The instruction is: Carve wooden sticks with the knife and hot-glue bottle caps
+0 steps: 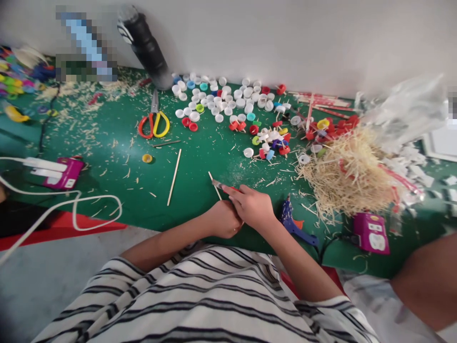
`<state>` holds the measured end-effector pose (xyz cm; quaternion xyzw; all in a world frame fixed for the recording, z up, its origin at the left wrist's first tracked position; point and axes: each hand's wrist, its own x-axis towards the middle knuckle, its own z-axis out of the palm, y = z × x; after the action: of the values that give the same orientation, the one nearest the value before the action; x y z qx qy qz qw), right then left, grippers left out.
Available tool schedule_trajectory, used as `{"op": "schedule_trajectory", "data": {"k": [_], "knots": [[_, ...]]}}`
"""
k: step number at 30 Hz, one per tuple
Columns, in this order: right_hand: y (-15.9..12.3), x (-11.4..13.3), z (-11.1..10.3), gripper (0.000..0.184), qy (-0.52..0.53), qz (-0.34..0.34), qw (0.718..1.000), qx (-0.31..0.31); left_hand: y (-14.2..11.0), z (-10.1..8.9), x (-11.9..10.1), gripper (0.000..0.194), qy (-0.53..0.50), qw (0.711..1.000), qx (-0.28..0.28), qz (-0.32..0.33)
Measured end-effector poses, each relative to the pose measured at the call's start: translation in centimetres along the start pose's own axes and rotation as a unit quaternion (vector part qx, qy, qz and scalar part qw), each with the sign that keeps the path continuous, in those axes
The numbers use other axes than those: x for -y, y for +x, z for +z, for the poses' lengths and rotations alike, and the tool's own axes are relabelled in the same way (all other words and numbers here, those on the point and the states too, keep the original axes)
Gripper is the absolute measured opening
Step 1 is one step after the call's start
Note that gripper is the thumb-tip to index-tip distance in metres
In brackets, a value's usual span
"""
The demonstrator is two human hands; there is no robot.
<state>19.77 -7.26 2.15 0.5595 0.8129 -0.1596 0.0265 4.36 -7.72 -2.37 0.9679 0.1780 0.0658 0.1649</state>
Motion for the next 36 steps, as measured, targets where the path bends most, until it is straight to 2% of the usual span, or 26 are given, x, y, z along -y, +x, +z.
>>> {"op": "schedule_trajectory", "data": {"k": [5,11,18,27,36], "knots": [[0.6,0.5,0.0,0.045,-0.002,0.002,1.0,0.015,0.1,-0.2,0.2,0.02,-0.021,0.999,0.017,0.027],[1.5,0.8,0.2,0.046,-0.019,0.007,1.0,0.012,-0.1,0.3,0.5,0.021,-0.031,0.999,-0.002,0.026],[2.6,1.0,-0.4,0.047,-0.03,0.006,0.999,0.028,-0.2,0.5,0.8,0.023,-0.035,0.999,-0.018,0.022],[1.4,0.8,0.2,0.047,-0.011,0.017,1.0,0.01,0.2,-0.1,0.4,0.021,-0.013,1.0,0.011,0.022],[0.3,0.4,0.5,0.047,-0.029,0.035,0.999,0.004,0.0,-0.3,0.5,0.021,-0.017,1.0,0.011,0.017]]}}
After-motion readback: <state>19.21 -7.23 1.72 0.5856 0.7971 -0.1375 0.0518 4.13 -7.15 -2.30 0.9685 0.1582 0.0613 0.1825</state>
